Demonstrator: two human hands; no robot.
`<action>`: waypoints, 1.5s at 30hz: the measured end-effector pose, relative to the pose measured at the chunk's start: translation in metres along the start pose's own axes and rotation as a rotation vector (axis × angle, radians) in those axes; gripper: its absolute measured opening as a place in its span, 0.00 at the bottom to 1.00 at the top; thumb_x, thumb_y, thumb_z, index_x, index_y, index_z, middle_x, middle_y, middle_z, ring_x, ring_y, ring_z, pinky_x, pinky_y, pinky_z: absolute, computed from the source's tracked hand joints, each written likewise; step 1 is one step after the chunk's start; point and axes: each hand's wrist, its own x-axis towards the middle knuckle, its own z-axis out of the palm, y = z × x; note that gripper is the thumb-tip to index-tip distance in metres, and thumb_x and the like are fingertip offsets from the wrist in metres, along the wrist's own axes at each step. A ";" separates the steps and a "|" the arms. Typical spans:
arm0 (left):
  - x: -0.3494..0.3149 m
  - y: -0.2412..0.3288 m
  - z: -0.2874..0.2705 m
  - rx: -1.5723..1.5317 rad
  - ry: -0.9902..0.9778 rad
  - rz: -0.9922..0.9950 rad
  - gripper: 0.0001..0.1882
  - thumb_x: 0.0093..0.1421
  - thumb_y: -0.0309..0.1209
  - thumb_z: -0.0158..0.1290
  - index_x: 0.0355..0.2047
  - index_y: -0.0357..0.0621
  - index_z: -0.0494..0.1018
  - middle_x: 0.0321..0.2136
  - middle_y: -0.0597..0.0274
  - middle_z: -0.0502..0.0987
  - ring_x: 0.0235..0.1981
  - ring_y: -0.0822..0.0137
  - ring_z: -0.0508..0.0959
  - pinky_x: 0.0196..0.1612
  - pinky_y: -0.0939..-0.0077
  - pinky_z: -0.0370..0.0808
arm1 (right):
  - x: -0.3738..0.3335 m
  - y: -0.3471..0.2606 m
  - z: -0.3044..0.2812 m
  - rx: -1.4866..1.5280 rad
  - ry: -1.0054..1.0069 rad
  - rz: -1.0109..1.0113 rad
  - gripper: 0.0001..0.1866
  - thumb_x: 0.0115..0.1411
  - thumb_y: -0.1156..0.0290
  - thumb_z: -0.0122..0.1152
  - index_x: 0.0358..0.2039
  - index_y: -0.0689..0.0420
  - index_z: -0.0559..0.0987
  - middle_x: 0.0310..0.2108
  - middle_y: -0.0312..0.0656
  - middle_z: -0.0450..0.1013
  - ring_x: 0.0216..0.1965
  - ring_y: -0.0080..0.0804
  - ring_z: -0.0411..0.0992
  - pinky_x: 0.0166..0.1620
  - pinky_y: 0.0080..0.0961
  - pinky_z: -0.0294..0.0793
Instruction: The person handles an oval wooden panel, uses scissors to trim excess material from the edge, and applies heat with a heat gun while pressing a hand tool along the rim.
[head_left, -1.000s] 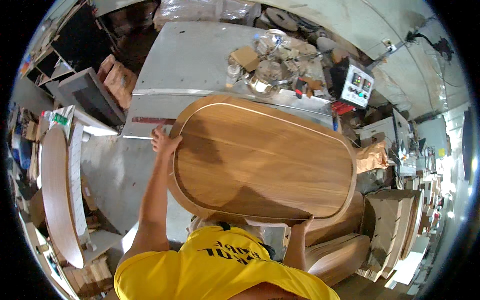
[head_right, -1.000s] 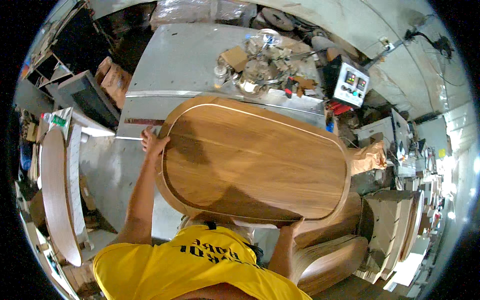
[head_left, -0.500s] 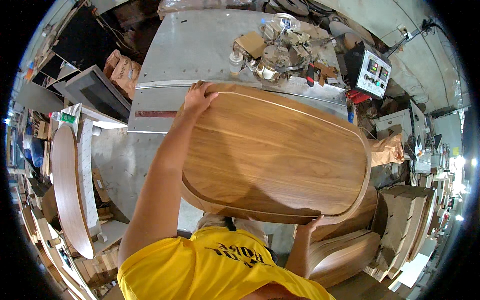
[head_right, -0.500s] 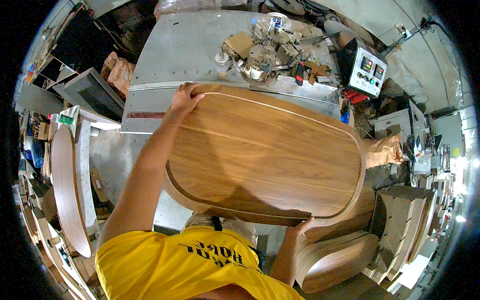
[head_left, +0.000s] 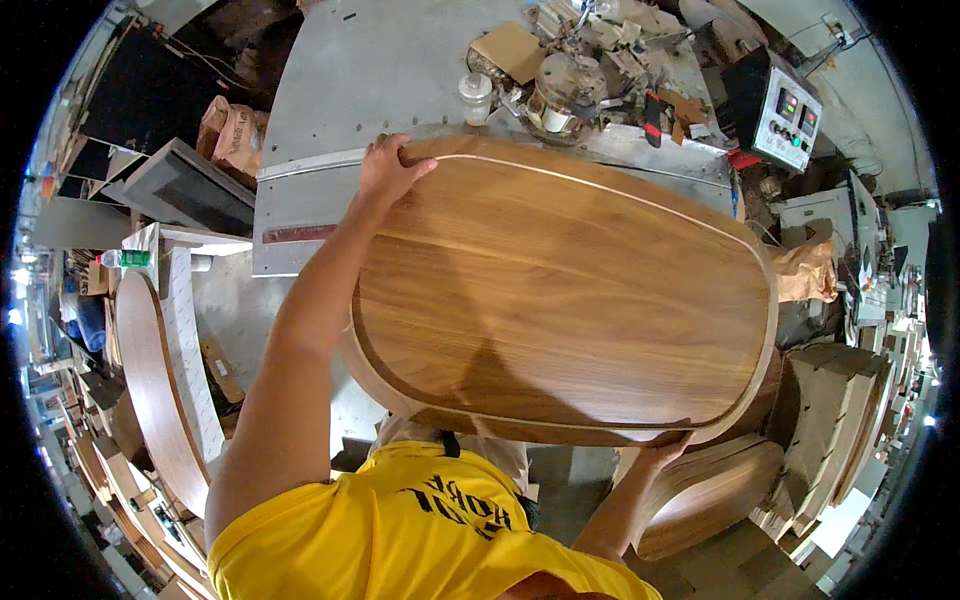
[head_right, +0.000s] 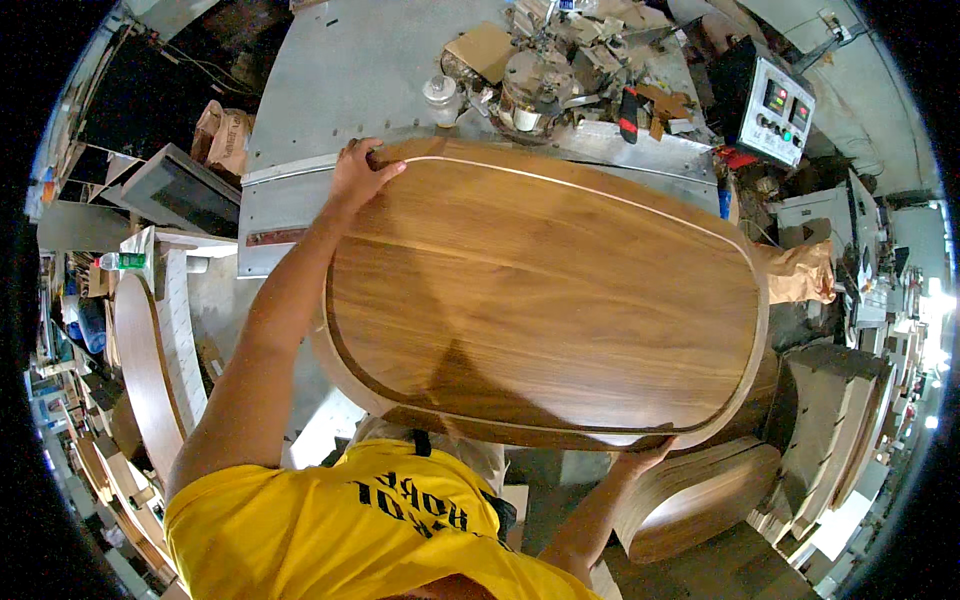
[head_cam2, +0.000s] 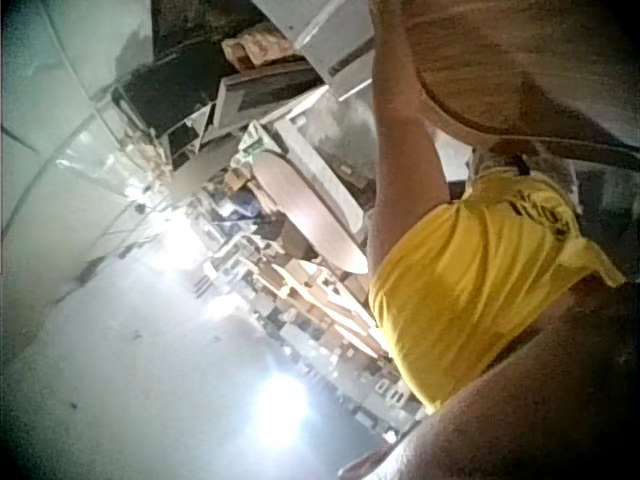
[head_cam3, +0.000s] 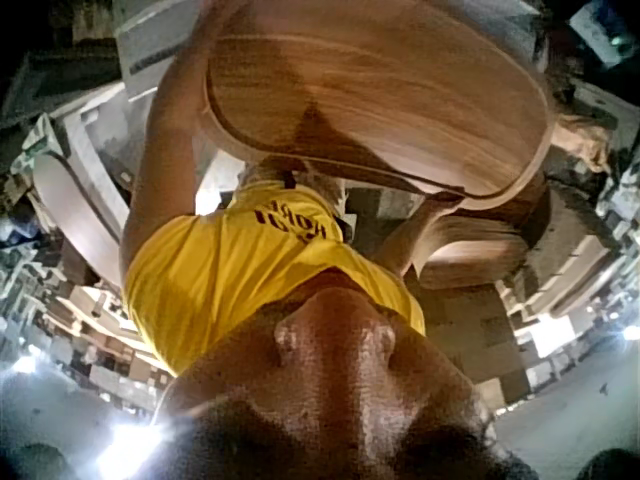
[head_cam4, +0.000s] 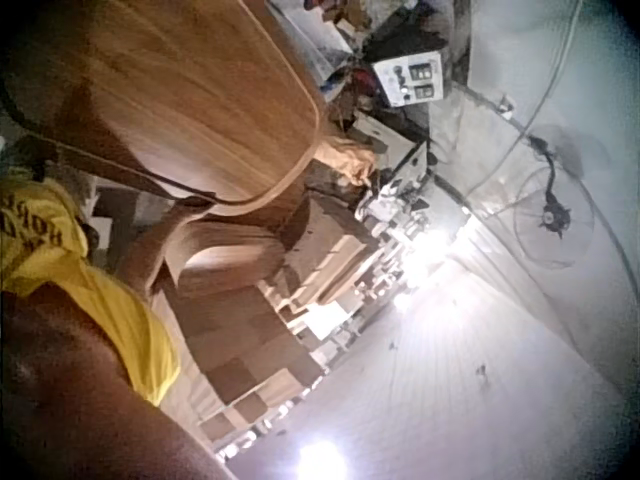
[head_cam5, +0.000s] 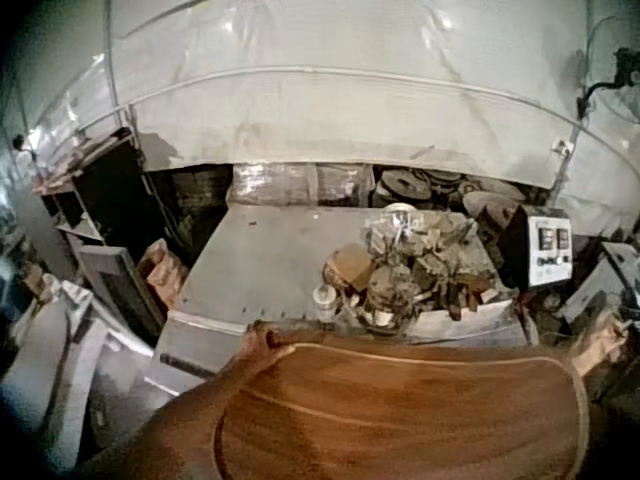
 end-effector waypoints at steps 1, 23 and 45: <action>-0.006 -0.005 -0.007 -0.018 -0.004 -0.017 0.35 0.50 0.56 0.70 0.52 0.48 0.78 0.47 0.53 0.77 0.55 0.50 0.74 0.58 0.56 0.73 | 0.002 0.012 0.007 -0.114 0.244 -0.108 0.25 0.67 0.46 0.59 0.50 0.55 0.82 0.42 0.36 0.81 0.40 0.27 0.77 0.41 0.26 0.78; -0.070 0.026 -0.021 0.141 0.115 -0.257 0.34 0.51 0.62 0.65 0.49 0.51 0.83 0.44 0.58 0.78 0.51 0.55 0.77 0.51 0.56 0.78 | 0.049 0.017 0.115 -0.255 0.788 -0.177 0.22 0.67 0.49 0.62 0.48 0.54 0.84 0.31 0.34 0.80 0.27 0.28 0.76 0.29 0.27 0.78; -0.040 -0.061 -0.048 0.238 0.142 -0.264 0.36 0.50 0.59 0.67 0.53 0.49 0.80 0.54 0.53 0.75 0.58 0.53 0.72 0.60 0.57 0.72 | 0.042 0.073 0.195 -0.216 0.725 -0.084 0.20 0.67 0.46 0.60 0.41 0.50 0.82 0.27 0.37 0.76 0.26 0.33 0.73 0.29 0.32 0.76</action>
